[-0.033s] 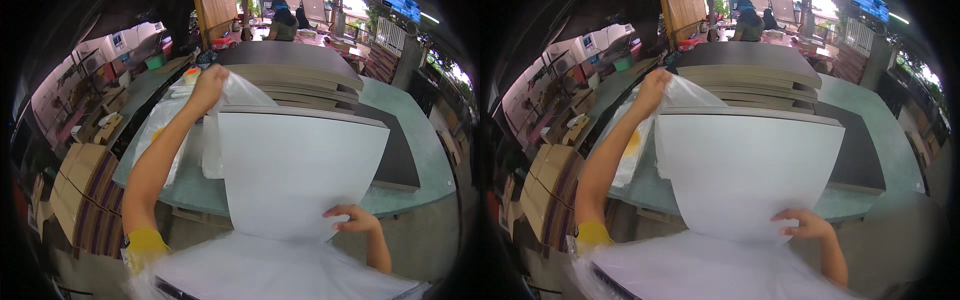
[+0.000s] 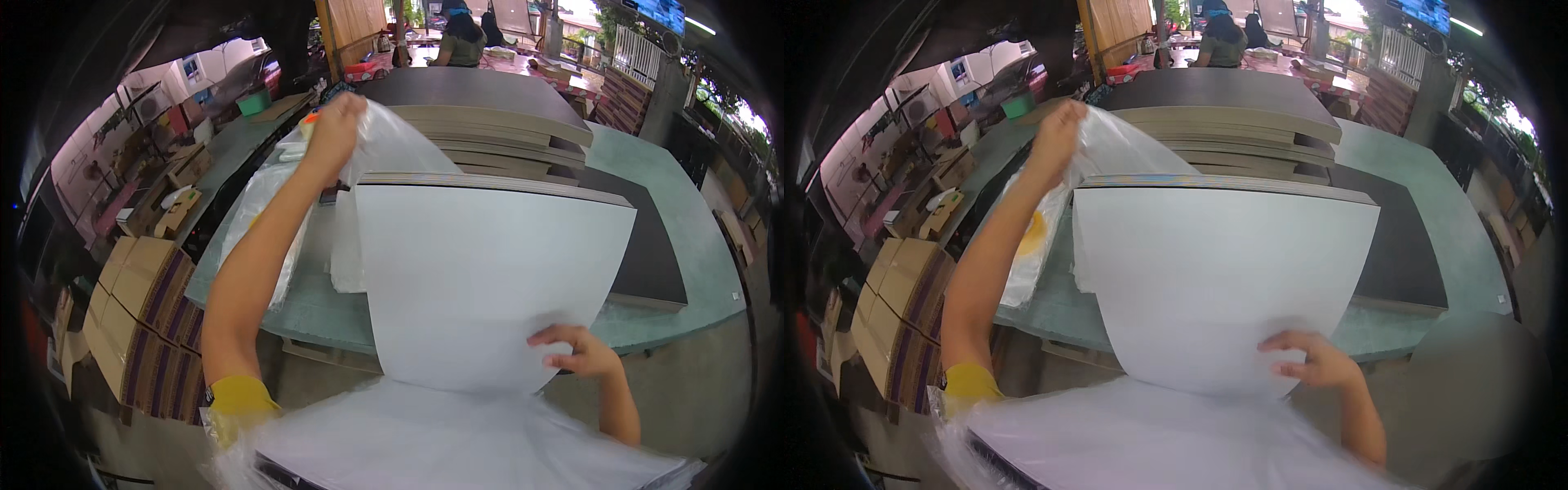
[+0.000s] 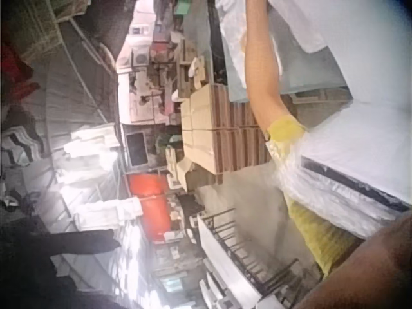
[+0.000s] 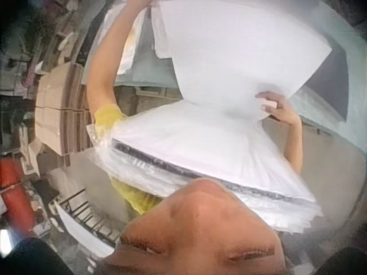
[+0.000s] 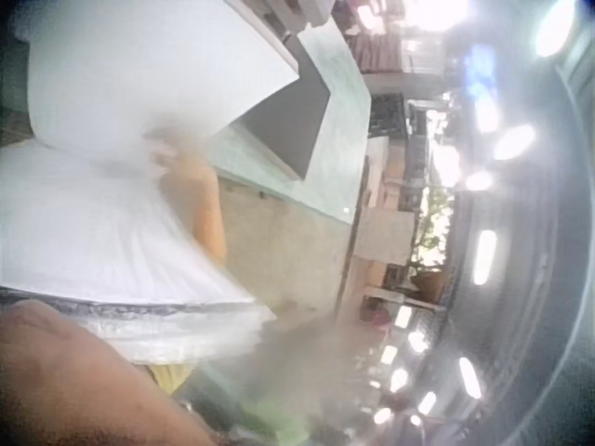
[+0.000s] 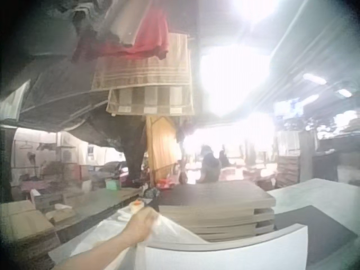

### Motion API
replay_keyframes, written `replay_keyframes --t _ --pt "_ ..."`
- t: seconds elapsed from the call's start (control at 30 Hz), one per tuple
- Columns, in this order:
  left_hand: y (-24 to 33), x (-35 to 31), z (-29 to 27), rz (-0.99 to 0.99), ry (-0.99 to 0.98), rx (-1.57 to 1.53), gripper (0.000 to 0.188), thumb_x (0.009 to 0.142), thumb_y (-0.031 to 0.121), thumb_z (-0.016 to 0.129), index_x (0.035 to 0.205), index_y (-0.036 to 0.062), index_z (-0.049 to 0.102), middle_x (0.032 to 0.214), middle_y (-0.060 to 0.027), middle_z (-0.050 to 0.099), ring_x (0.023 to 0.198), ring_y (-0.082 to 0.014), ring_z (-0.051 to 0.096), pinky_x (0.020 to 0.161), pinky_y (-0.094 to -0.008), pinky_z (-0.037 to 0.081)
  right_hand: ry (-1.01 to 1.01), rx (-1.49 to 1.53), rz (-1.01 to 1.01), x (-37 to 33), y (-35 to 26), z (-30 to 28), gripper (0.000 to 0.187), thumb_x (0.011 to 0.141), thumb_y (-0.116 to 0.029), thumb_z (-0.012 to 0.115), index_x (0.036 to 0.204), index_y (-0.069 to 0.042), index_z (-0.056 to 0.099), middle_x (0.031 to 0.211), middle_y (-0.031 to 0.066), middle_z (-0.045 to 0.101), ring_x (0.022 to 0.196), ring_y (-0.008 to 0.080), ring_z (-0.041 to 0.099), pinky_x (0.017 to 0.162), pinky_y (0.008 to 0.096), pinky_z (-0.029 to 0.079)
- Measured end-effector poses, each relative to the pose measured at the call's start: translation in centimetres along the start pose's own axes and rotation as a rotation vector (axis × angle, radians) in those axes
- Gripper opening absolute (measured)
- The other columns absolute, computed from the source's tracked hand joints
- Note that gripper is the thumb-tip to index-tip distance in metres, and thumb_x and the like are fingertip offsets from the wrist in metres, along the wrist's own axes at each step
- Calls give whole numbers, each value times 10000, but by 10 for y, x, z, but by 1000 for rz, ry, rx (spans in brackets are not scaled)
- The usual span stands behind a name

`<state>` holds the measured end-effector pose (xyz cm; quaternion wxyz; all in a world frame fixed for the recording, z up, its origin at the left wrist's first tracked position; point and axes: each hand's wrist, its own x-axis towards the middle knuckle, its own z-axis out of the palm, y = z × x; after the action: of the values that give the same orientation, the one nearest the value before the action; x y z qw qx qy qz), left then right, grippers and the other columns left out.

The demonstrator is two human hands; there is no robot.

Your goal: The person packages dark boards by placing each one into a clear plastic sleeve. The person pulls a sleeve from a pile, slides a board inside, and then stacks the sleeved boards together.

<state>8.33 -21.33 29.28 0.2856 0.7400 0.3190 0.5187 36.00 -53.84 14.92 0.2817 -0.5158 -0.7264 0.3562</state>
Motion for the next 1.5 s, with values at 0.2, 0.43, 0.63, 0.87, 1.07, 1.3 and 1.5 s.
replay_keyframes --t 0.2,0.43,0.63,0.87,1.07,1.3,1.5 --pt "64 -29 -8 443 -111 194 203 840 215 499 905 30 552 814 -70 585 748 -162 570 614 -257 462 346 -107 -10 32 -11 20 242 745 -122 637 972 -63 581 979 78 541 870 202 514 605 283 454" --pt "83 -150 -42 391 -562 543 252 811 201 510 988 30 560 884 -112 591 758 -225 591 653 -336 477 403 -167 9 13 -5 26 221 723 -58 647 938 -58 595 1003 87 518 936 205 505 762 275 413" --pt "-42 -302 42 53 -1526 567 265 847 261 441 898 42 581 857 -168 585 802 -355 556 731 -449 435 448 -33 -292 20 -47 19 339 665 -143 701 965 -44 580 989 116 544 957 253 521 802 320 410" --pt "78 -231 53 -98 -1180 39 286 824 305 550 864 22 544 623 -116 548 562 -226 510 553 -340 419 217 -330 -6 33 -61 58 433 590 -17 608 1016 -58 549 894 125 555 801 328 553 706 393 448" --pt "27 -187 -29 -253 -632 251 263 685 200 683 830 2 586 759 -135 587 668 -201 569 602 -297 451 543 -471 258 -8 -30 -21 377 575 44 590 946 -18 565 856 125 585 776 280 577 659 335 466" --pt "60 -241 56 473 -766 218 721 652 195 696 1274 66 355 1170 -186 435 1094 -325 422 919 -436 334 -193 71 238 35 -56 17 332 818 -236 549 1059 -11 523 935 147 597 817 260 568 735 338 441" --pt "30 -233 64 -30 -621 -133 280 709 -35 546 988 -10 535 781 -153 591 721 -194 606 635 -288 461 25 1011 53 6 -12 -3 502 803 -303 568 1212 -47 429 1125 117 525 1049 199 484 864 319 387"
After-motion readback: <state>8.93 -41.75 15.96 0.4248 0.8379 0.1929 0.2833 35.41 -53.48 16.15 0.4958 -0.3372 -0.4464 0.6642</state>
